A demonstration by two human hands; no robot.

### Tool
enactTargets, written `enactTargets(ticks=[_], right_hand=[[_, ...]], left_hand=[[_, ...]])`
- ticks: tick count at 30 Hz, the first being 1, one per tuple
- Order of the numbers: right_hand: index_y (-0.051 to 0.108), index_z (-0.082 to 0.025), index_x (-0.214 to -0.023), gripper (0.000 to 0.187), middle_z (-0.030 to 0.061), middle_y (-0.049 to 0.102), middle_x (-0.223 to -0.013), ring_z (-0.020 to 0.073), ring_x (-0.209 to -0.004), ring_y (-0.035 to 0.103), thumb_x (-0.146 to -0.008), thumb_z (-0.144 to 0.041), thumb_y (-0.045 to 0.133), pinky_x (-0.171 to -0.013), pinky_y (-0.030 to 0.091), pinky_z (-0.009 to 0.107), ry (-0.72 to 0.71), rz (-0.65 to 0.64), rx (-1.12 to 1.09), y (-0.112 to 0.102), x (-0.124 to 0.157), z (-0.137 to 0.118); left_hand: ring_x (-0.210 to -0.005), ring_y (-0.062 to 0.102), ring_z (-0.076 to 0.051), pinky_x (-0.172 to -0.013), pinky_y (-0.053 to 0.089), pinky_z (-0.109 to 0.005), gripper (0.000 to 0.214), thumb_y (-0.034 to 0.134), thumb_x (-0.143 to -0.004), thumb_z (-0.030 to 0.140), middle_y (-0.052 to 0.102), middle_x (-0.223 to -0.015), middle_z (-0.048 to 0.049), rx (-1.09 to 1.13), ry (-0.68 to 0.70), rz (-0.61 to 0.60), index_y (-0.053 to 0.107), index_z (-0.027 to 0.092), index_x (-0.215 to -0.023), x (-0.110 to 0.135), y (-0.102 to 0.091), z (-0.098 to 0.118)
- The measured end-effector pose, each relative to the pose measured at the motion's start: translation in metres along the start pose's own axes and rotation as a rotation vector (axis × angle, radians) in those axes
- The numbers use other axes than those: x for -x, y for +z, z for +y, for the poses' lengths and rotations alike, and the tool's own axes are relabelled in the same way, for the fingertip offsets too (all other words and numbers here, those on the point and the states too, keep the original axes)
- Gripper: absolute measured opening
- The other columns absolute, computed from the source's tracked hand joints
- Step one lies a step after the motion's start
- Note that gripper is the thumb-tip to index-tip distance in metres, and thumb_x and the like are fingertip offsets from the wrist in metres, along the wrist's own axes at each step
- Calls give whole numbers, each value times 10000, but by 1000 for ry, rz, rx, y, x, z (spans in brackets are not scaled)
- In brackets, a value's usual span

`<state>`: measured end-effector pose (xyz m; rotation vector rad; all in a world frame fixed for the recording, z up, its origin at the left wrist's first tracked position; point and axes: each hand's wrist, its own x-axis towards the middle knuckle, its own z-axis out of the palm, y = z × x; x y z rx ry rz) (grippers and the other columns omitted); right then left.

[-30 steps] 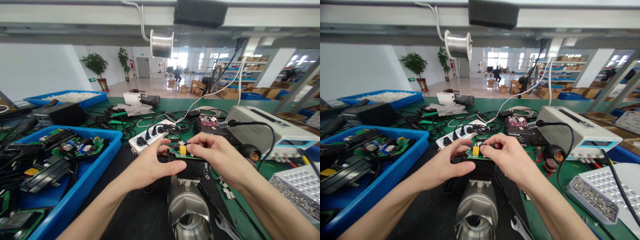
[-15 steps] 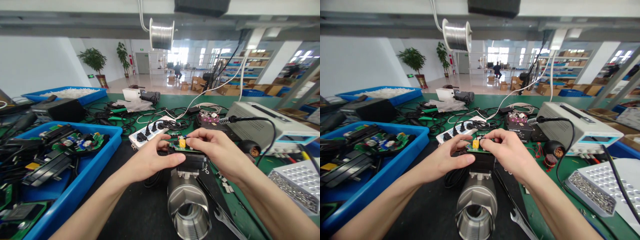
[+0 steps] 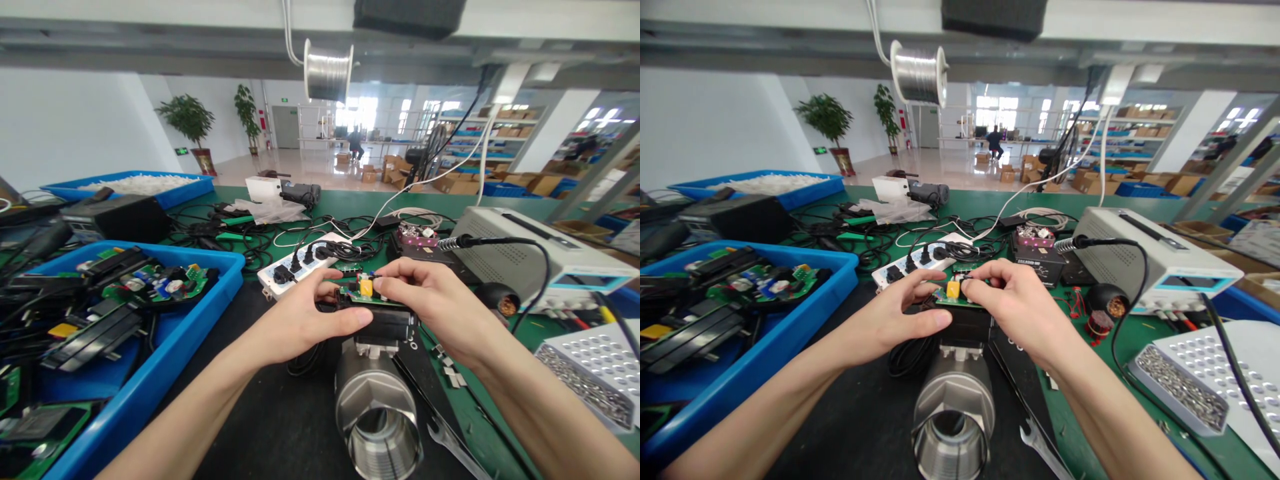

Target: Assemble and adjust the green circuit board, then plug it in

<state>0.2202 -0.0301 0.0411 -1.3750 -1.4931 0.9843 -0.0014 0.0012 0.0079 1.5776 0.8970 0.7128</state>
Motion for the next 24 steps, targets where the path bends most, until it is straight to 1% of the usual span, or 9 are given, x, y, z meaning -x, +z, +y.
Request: enactTargets(ticks=[4, 13, 24], right_hand=[[771, -192, -912, 348, 45, 728, -900, 241, -861, 584, -789, -517, 758, -756, 370, 391, 2, -11, -11, 0, 0, 2], [763, -187, -894, 333, 36, 712, -867, 226, -836, 567, -779, -500, 753, -741, 364, 381, 2, -1, -11, 0, 3, 1], [763, -196, -895, 320, 38, 734, -900, 229, -850, 593, -798, -501, 745, -740, 371, 374, -1, -8, -11, 0, 3, 1]], left_hand=[[-1226, 654, -299, -1074, 482, -450, 917, 923, -777, 615, 696, -1302, -109, 30, 10, -17, 479, 189, -1457, -1, 1, 1], [-1232, 664, -320, -1068, 494, -449, 853, 916, -796, 567, 710, -1270, -108, 45, 15, -16, 490, 187, -1430, 0, 1, 3], [-1270, 648, -341, -1102, 481, -473, 916, 918, -774, 604, 689, -1326, -136, 23, 7, -8, 480, 177, -1455, 0, 0, 2]])
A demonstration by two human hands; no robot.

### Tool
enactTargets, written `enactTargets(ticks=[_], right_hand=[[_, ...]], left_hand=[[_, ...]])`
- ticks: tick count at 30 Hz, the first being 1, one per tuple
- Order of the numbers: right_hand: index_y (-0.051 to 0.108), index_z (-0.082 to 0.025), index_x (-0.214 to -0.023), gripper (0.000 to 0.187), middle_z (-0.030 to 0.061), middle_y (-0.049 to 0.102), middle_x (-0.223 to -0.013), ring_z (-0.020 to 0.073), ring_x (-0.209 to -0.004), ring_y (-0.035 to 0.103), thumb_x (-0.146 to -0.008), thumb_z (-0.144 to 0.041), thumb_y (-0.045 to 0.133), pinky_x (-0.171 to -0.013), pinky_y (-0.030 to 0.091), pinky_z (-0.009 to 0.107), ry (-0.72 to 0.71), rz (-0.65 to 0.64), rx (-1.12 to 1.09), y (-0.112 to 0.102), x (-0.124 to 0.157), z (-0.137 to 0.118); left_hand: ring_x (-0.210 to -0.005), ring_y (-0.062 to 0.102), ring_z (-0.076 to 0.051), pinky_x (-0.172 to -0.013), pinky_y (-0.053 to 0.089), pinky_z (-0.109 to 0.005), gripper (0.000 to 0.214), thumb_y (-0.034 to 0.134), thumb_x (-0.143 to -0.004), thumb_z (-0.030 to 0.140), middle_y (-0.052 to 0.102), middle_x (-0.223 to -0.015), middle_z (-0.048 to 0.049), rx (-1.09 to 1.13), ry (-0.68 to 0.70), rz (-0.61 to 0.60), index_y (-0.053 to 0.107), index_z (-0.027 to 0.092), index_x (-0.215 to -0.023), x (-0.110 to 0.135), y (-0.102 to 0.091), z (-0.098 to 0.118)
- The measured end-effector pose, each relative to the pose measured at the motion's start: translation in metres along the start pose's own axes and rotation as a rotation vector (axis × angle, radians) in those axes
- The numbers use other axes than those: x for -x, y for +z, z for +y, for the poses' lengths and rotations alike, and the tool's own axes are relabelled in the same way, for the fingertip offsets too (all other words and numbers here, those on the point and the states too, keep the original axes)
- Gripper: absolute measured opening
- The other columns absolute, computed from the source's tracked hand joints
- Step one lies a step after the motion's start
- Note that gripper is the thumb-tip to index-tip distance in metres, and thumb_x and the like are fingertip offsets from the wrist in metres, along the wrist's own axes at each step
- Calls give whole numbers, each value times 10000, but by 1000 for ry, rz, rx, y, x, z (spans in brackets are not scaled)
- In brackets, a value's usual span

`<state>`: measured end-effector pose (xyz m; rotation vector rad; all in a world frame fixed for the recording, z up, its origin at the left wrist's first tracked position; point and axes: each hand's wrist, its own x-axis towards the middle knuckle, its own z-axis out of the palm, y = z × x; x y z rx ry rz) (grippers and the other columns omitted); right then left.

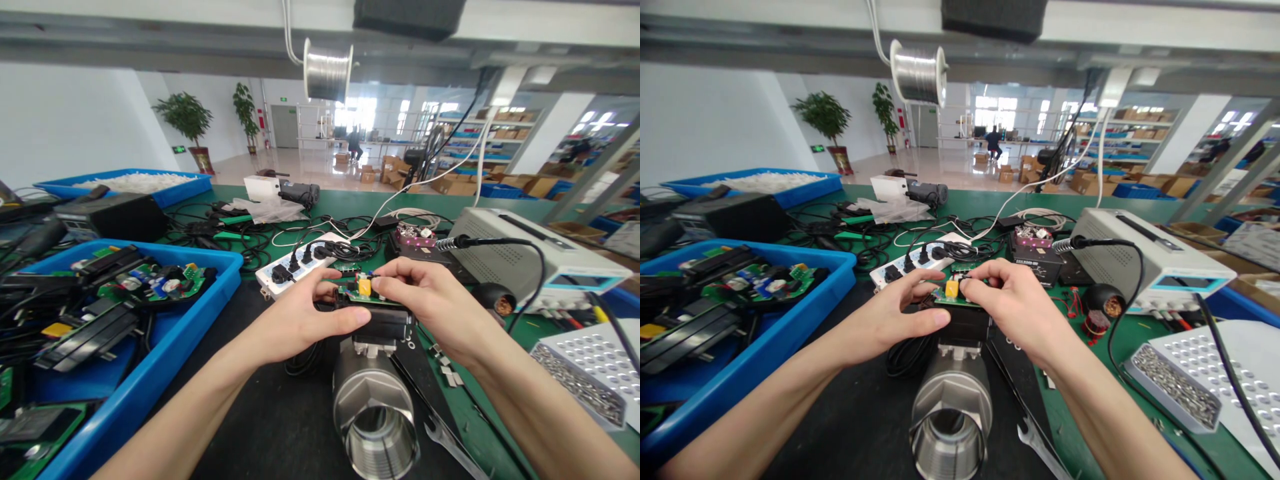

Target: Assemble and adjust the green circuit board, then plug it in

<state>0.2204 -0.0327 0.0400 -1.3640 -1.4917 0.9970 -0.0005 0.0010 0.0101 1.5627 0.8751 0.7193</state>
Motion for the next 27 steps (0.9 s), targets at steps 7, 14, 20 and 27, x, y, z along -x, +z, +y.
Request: enactTargets(ticks=[7, 14, 20, 27], right_hand=[[757, -189, -895, 328, 35, 730, -891, 219, -832, 579, -794, -501, 748, -735, 365, 374, 10, 3, -1, 1, -2, -1], [754, -192, -879, 328, 50, 746, -911, 244, -864, 607, -776, -503, 749, -745, 388, 379, 24, -3, 0, 0, 0, -3], [754, -189, -882, 338, 56, 742, -914, 249, -866, 606, -775, -509, 747, -756, 396, 387, 19, -1, -1, 0, 0, -3], [746, -188, -887, 342, 56, 739, -915, 250, -872, 605, -774, -511, 758, -761, 389, 390, 30, -6, -9, 0, -1, -3]], left_hand=[[-1265, 644, -325, -1095, 481, -455, 936, 915, -773, 626, 683, -1337, -130, -20, 1, -1, 477, 174, -1465, 1, -1, 0], [-1278, 637, -328, -1095, 483, -453, 900, 921, -778, 593, 694, -1307, -114, 5, -2, -7, 481, 184, -1449, 1, 0, 2], [-1273, 634, -316, -1099, 477, -449, 917, 927, -768, 600, 691, -1305, -109, 13, -6, -7, 478, 180, -1449, 1, 1, 2], [-1248, 645, -301, -1089, 478, -448, 919, 922, -779, 606, 694, -1304, -104, 16, -6, -12, 470, 186, -1460, 0, 0, 2]])
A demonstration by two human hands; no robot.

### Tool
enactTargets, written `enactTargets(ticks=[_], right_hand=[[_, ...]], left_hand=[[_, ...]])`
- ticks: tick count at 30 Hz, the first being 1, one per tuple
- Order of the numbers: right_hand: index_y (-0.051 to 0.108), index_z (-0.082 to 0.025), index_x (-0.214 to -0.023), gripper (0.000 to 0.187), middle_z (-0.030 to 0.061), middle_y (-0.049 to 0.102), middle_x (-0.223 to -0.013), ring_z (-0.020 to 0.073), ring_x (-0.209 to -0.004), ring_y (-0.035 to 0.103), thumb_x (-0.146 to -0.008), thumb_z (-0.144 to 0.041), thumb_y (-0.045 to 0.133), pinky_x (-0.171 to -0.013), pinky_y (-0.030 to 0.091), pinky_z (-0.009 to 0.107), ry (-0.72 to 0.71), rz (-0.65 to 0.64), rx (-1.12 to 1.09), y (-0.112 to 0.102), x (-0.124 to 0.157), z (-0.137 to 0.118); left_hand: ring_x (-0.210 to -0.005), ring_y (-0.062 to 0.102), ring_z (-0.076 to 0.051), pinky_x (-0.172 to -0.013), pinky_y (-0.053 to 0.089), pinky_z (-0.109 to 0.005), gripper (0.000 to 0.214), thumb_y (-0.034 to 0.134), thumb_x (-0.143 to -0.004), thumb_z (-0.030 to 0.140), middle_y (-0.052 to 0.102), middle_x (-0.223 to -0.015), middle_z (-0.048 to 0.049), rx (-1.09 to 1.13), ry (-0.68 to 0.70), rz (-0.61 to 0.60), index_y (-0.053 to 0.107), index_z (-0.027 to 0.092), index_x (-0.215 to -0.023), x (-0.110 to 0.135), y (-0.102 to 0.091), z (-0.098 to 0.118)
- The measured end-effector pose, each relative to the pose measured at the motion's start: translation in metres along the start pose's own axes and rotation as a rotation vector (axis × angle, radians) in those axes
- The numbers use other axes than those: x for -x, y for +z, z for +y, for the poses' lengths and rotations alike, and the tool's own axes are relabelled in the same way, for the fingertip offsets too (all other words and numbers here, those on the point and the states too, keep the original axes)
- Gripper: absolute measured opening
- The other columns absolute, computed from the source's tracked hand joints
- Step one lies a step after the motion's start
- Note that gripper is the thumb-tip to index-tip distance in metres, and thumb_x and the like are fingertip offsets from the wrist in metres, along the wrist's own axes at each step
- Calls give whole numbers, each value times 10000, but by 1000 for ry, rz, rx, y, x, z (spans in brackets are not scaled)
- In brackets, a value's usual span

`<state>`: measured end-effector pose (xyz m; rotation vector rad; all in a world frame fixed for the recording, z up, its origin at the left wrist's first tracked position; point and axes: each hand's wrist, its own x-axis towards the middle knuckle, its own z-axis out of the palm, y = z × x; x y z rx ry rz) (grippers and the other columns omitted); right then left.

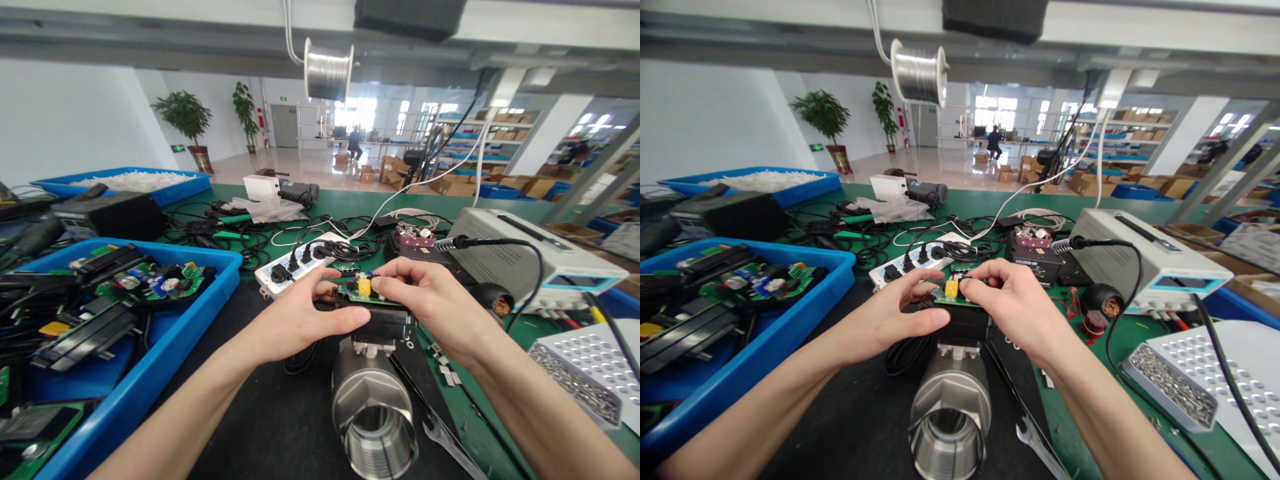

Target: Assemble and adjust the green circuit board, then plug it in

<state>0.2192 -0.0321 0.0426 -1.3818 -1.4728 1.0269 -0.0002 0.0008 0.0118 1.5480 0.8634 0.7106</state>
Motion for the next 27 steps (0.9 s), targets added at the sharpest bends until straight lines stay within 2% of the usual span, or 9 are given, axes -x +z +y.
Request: enactTargets(ticks=[27], right_hand=[[755, -190, -886, 368, 54, 746, -919, 247, -861, 604, -753, -533, 742, -753, 387, 388, -3, 5, 2, 0, 0, 0]], left_hand=[[-1262, 641, -296, -1103, 475, -436, 963, 927, -756, 631, 685, -1325, -105, -45, -2, 14, 476, 177, -1476, -1, -2, 0]])
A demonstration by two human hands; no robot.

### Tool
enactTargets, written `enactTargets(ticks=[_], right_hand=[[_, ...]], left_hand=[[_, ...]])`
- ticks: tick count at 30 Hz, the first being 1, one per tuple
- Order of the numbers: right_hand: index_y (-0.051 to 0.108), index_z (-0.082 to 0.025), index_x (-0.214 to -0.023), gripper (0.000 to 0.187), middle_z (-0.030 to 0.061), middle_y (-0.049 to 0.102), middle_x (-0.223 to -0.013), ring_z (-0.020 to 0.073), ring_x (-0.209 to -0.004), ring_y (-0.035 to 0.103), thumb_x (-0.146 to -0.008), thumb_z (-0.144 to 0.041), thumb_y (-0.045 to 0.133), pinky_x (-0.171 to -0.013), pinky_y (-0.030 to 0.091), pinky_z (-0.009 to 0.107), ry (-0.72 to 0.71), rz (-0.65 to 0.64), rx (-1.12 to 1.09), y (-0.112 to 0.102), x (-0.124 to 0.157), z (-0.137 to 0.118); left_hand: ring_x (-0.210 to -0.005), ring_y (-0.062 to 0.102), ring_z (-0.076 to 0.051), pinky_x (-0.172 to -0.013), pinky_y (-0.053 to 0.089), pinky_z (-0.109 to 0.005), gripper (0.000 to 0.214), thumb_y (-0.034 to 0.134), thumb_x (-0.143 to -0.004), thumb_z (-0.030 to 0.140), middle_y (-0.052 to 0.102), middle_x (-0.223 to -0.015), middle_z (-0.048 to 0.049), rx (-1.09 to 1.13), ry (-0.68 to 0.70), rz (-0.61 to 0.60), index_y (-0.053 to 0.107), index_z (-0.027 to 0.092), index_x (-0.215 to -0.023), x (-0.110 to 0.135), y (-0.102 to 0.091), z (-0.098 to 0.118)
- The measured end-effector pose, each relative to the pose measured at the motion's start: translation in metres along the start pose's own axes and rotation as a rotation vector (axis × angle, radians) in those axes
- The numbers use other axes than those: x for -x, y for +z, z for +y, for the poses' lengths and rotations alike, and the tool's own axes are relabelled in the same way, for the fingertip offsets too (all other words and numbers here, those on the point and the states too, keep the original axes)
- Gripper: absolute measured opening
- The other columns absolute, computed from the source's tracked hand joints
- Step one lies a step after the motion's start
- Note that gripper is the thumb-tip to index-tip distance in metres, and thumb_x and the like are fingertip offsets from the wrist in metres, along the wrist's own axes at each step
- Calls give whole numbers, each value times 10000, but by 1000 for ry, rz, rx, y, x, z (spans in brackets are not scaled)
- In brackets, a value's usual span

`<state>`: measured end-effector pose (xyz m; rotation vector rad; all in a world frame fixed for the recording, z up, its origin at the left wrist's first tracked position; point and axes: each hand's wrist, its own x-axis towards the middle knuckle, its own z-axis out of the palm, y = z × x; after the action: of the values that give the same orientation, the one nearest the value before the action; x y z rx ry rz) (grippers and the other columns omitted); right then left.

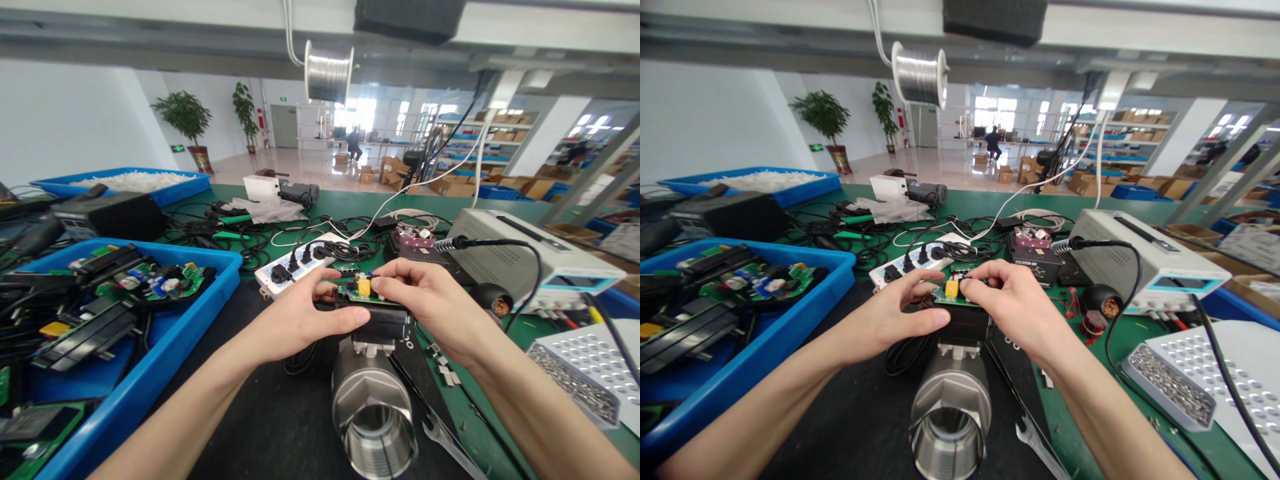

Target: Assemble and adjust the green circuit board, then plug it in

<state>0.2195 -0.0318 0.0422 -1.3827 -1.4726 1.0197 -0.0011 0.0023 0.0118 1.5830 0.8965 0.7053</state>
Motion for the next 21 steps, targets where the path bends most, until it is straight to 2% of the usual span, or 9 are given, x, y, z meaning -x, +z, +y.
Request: enactTargets(ticks=[9, 15, 21], right_hand=[[773, -189, -955, 395, 52, 775, -963, 264, -934, 636, -747, -522, 729, -837, 447, 395, -5, 16, 46, 0, 0, -2], [772, -202, -967, 394, 39, 756, -923, 245, -863, 599, -776, -545, 726, -778, 418, 394, -18, 0, 83, -2, 4, -1], [768, -201, -916, 359, 22, 720, -869, 221, -843, 566, -792, -538, 747, -765, 397, 378, -39, -2, 60, -1, 5, -1]], left_hand=[[-1305, 630, -297, -1131, 469, -448, 961, 929, -759, 631, 668, -1377, -103, 1, -7, -20, 469, 197, -1483, 3, -2, 0], [-1365, 581, -314, -1168, 441, -467, 912, 921, -758, 646, 644, -1412, -101, -70, -2, -34, 511, 211, -1446, 4, -5, 5], [-1310, 611, -308, -1122, 471, -453, 877, 921, -760, 630, 670, -1358, -89, -61, 8, -37, 523, 213, -1421, 6, -4, 7]])
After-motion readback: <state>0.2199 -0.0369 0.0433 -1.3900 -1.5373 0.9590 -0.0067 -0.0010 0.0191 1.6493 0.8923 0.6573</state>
